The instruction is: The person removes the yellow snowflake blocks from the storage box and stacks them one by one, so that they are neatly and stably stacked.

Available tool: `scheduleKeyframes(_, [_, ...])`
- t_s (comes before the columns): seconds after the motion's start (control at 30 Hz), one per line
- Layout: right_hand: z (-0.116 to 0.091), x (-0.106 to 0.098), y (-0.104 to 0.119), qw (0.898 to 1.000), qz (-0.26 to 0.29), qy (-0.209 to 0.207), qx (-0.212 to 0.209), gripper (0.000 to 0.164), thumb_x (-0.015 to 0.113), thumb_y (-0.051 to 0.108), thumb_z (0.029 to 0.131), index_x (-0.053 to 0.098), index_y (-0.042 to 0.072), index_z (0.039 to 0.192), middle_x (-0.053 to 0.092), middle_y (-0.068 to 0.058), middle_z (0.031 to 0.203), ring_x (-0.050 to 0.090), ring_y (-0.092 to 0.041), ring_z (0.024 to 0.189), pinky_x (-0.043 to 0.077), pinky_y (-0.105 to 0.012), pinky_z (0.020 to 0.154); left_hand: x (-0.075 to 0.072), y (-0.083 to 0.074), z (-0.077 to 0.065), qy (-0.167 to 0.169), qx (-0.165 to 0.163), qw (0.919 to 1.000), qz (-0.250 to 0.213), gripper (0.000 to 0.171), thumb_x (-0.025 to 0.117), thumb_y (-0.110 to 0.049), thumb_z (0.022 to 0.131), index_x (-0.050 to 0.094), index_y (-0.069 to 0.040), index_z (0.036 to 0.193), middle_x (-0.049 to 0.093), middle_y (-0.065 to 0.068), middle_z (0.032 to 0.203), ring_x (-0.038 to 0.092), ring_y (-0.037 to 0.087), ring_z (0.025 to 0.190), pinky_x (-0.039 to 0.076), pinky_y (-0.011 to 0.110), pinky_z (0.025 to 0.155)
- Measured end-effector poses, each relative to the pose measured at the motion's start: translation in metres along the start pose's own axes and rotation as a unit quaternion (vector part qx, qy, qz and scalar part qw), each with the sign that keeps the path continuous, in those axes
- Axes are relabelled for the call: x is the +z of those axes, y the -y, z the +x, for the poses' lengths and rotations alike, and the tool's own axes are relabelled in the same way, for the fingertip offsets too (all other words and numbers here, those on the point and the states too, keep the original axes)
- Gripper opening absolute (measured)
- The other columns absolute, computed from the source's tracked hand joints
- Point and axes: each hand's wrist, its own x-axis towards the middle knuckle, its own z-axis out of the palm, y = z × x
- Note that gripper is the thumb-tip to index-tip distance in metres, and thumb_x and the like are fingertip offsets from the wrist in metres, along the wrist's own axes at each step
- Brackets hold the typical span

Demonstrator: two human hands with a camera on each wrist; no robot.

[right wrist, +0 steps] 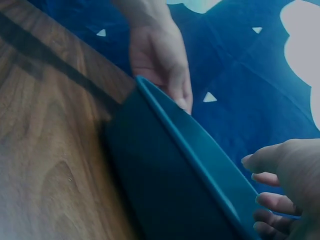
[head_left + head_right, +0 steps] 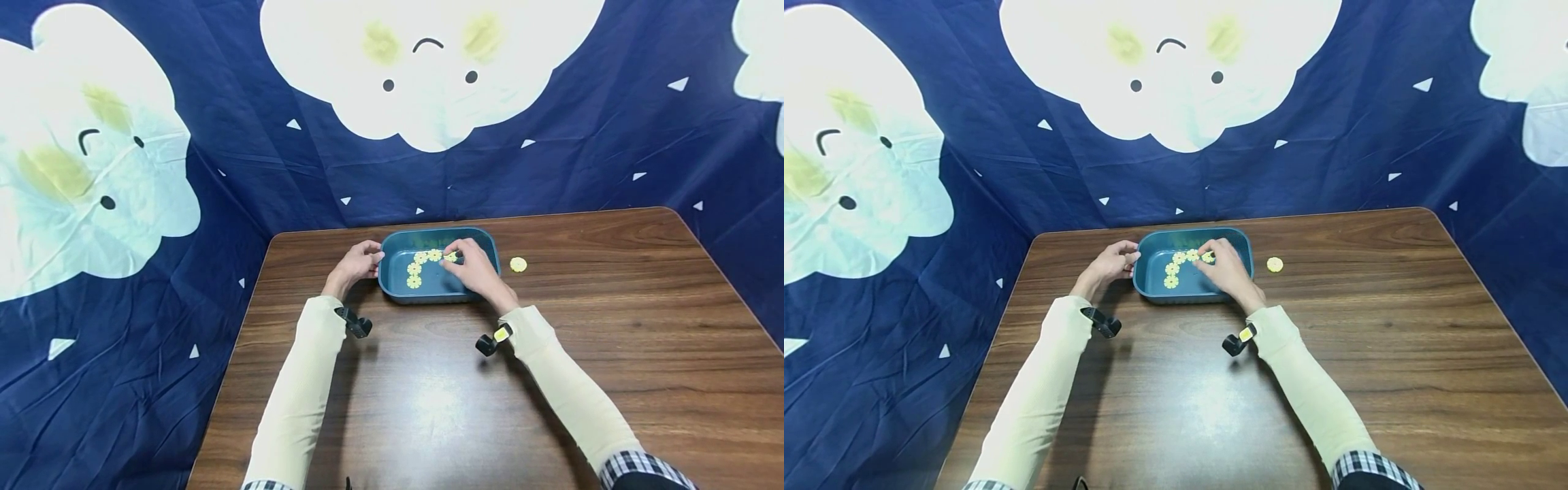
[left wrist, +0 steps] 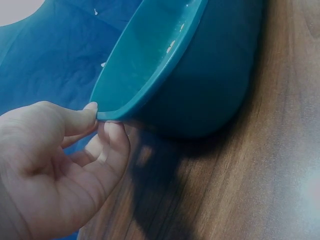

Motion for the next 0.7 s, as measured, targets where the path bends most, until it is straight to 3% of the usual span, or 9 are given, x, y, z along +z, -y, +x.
scheduleKeyframes(0.4, [0.011, 0.027, 0.007, 0.996, -0.057, 0.067, -0.009, 0.029, 0.069, 0.022, 0.088, 0.062, 0.005, 0.111, 0.053, -0.015, 0.122, 0.049, -0.031, 0.114, 0.039, -0.046, 0.099, 0.001, -0.001, -0.002, 0.000, 0.003, 1.0000, 0.009, 0.032, 0.047, -0.009, 0.100, 0.044, -0.001, 0.131, 0.048, 0.006, 0.085, 0.050, 0.013, 0.067, 0.049, 0.022, 0.061])
scheduleKeyframes(0.7, [0.021, 0.036, 0.010, 0.983, -0.121, 0.139, -0.014, 0.029, 0.072, 0.023, 0.085, 0.065, 0.011, 0.110, 0.058, -0.012, 0.120, 0.044, -0.029, 0.122, 0.032, -0.046, 0.107, 0.000, -0.001, -0.003, 0.002, 0.002, 1.0000, 0.008, 0.034, 0.047, -0.009, 0.100, 0.043, 0.000, 0.133, 0.047, 0.007, 0.086, 0.050, 0.012, 0.066, 0.048, 0.022, 0.061])
